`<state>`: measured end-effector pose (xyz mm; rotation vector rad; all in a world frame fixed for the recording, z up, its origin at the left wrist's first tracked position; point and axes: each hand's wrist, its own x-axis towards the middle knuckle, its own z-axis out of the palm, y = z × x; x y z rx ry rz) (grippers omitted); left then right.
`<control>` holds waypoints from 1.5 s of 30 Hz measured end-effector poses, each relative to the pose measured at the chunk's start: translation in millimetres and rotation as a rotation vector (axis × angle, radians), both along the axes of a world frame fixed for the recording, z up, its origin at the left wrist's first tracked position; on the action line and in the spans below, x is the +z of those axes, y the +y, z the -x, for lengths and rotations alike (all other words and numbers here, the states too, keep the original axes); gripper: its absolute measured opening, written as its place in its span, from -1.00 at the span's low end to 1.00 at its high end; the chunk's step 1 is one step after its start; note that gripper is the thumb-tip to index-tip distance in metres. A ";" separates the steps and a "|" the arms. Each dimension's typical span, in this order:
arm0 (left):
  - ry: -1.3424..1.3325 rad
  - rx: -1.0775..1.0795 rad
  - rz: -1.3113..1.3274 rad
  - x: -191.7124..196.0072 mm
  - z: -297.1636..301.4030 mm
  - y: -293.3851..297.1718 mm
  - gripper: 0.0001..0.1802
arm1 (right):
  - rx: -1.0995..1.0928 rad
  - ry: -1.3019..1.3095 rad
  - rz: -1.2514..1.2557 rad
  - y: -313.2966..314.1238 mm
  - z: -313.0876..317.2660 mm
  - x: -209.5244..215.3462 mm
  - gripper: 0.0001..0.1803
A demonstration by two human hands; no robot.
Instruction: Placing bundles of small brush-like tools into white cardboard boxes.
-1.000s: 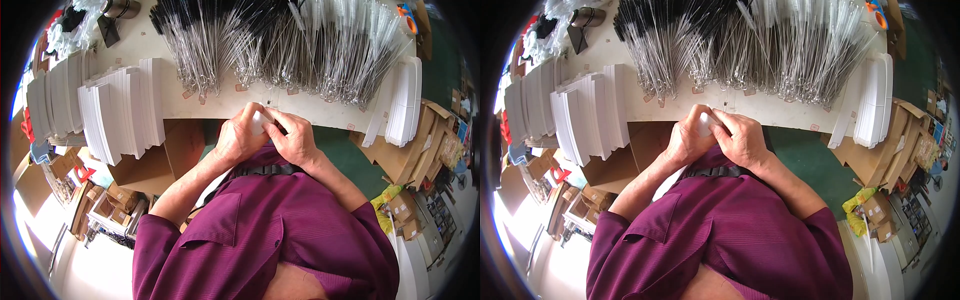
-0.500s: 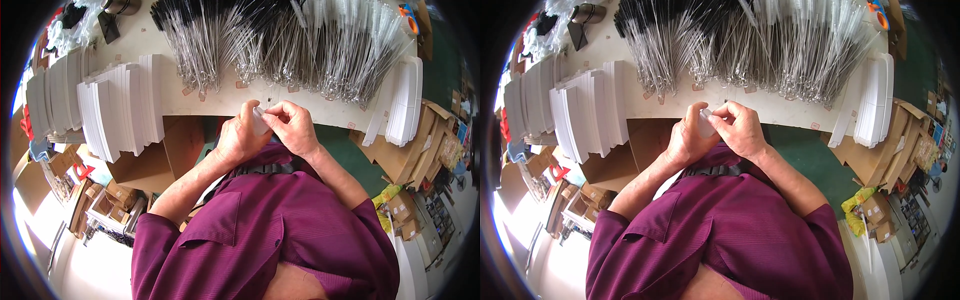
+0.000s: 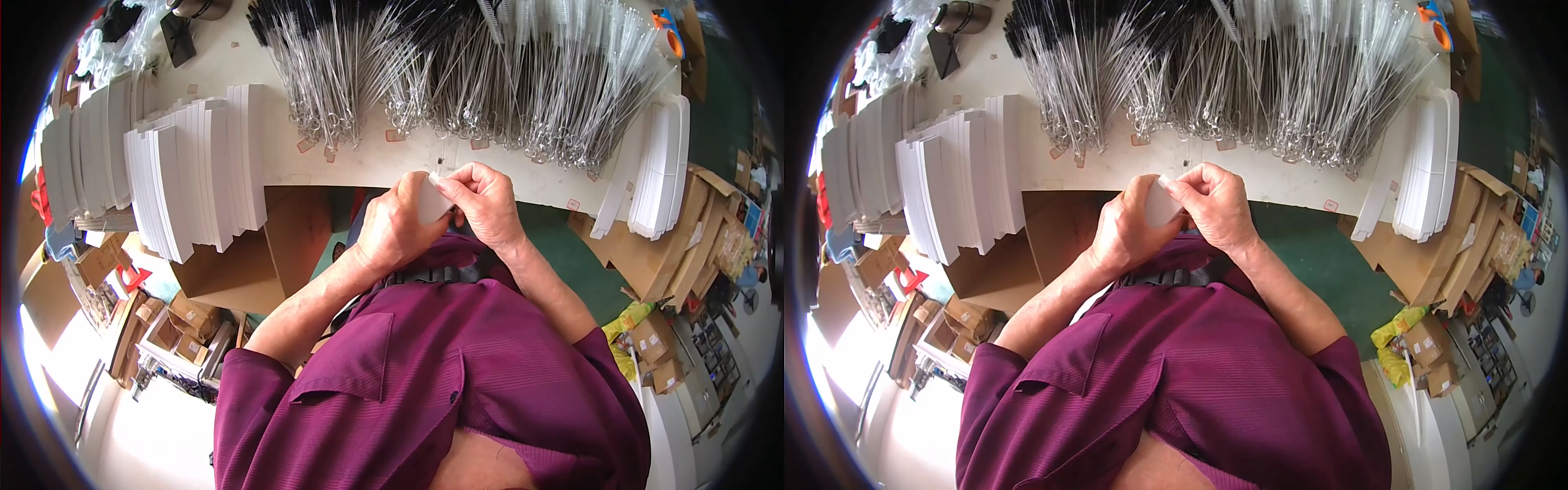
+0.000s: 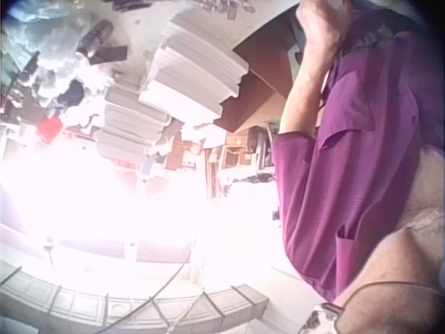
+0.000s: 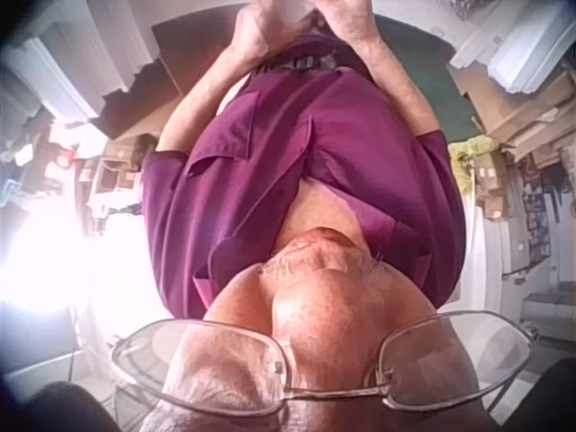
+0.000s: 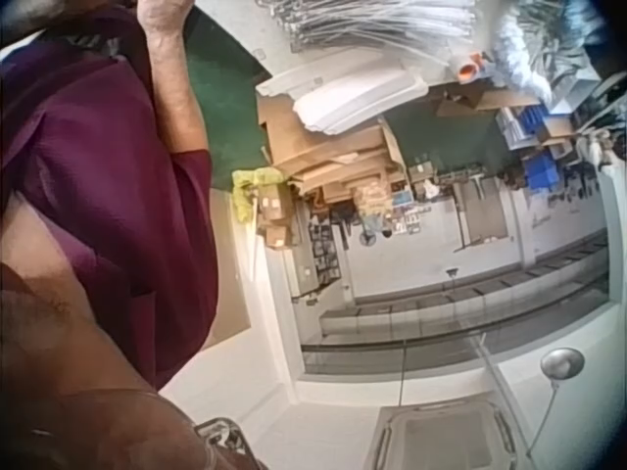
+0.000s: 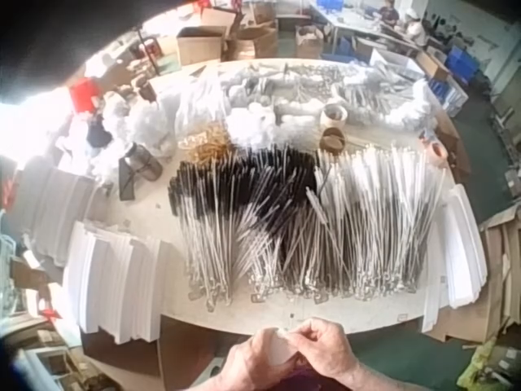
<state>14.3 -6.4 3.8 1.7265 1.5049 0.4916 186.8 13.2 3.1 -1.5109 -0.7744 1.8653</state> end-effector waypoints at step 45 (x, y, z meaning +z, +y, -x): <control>-0.068 0.056 0.139 4.3 9.3 14.8 -0.37 | 0.176 -0.260 -0.405 -14.6 20.6 -0.6 -0.58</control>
